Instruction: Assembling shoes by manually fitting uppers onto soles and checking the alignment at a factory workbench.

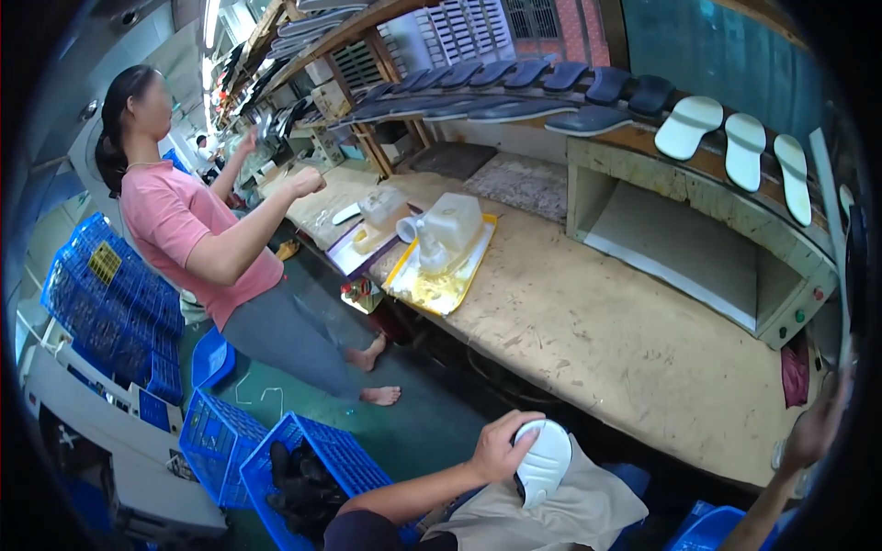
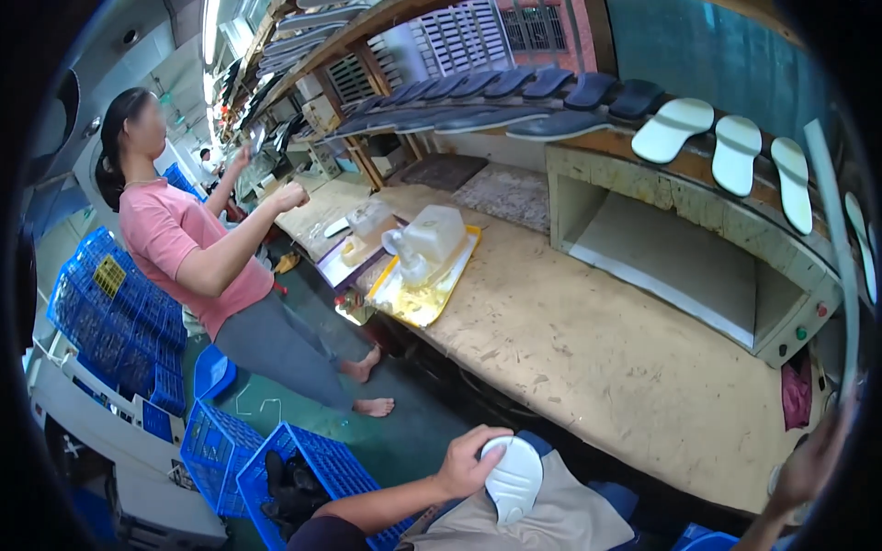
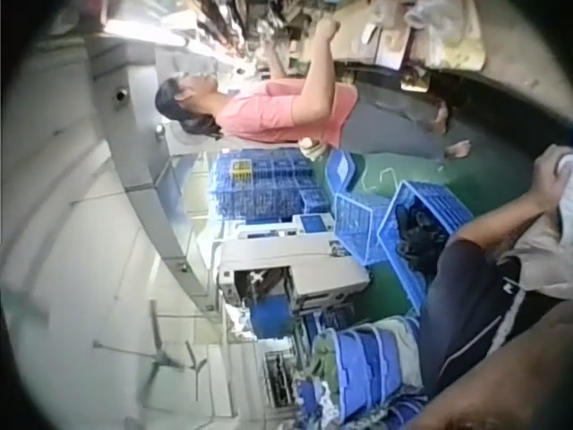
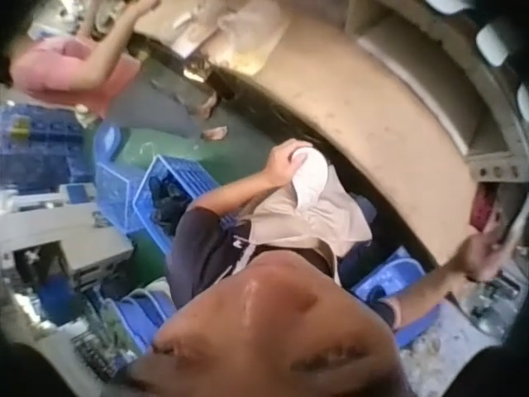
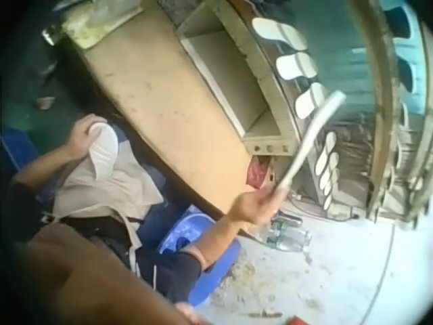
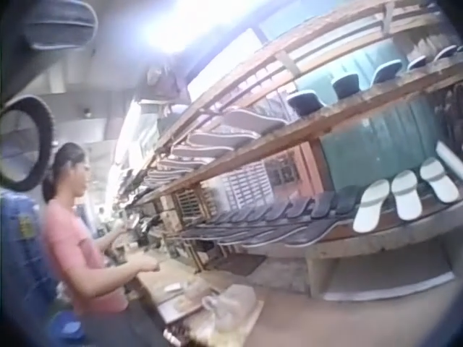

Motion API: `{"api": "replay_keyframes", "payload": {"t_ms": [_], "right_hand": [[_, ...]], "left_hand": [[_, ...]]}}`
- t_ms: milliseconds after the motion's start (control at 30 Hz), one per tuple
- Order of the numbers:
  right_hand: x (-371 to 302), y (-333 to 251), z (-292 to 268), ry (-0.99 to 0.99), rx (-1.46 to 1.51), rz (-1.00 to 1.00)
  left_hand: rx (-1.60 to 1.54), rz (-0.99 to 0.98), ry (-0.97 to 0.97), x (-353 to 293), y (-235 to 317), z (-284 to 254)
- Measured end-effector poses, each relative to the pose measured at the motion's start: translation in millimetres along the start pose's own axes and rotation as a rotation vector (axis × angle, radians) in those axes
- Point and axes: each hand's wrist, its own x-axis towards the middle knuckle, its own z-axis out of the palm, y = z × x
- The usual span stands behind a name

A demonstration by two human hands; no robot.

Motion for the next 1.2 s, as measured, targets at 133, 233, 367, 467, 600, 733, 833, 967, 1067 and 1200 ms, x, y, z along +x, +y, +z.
{"api": "replay_keyframes", "payload": {"t_ms": [133,233,367,467,600,733,833,967,1067,1200], "right_hand": [[-81.1,-114.4,52.2,-0.349,0.179,-0.297],[-118.4,-104.1,130.5,-0.484,0.325,-0.392],[-166.8,-92.8,126.9,-0.793,0.248,-0.029],[-159.4,-115.8,150.4,-0.628,0.215,0.035],[-153.8,-137.0,187.4,-0.629,0.046,0.06],[-142.1,-120.4,153.5,-0.683,0.308,0.26],[-183.4,-108.6,130.0,-0.694,0.982,0.859],[-223.2,-101.5,89.3,-0.406,1.634,1.51],[-241.2,-111.9,87.7,-0.234,1.695,1.534],[-263.9,-109.3,73.2,-0.401,1.621,1.407]], "left_hand": [[0.003,0.032,-0.104,16.1,-10.2,13.8],[0.03,0.059,-0.104,30.7,-7.1,19.0],[0.073,0.182,0.048,12.8,-4.0,17.1],[0.051,0.155,0.075,2.3,-5.0,23.9],[0.084,0.134,0.106,0.8,6.2,21.9],[0.169,0.166,0.039,-1.5,35.1,-1.9],[0.025,0.094,0.14,6.4,7.4,-6.2],[-0.433,0.008,0.152,14.4,-14.3,26.5],[-0.525,-0.114,0.131,18.6,-25.2,80.5],[-0.359,-0.268,-0.169,13.6,-73.9,157.2]]}}
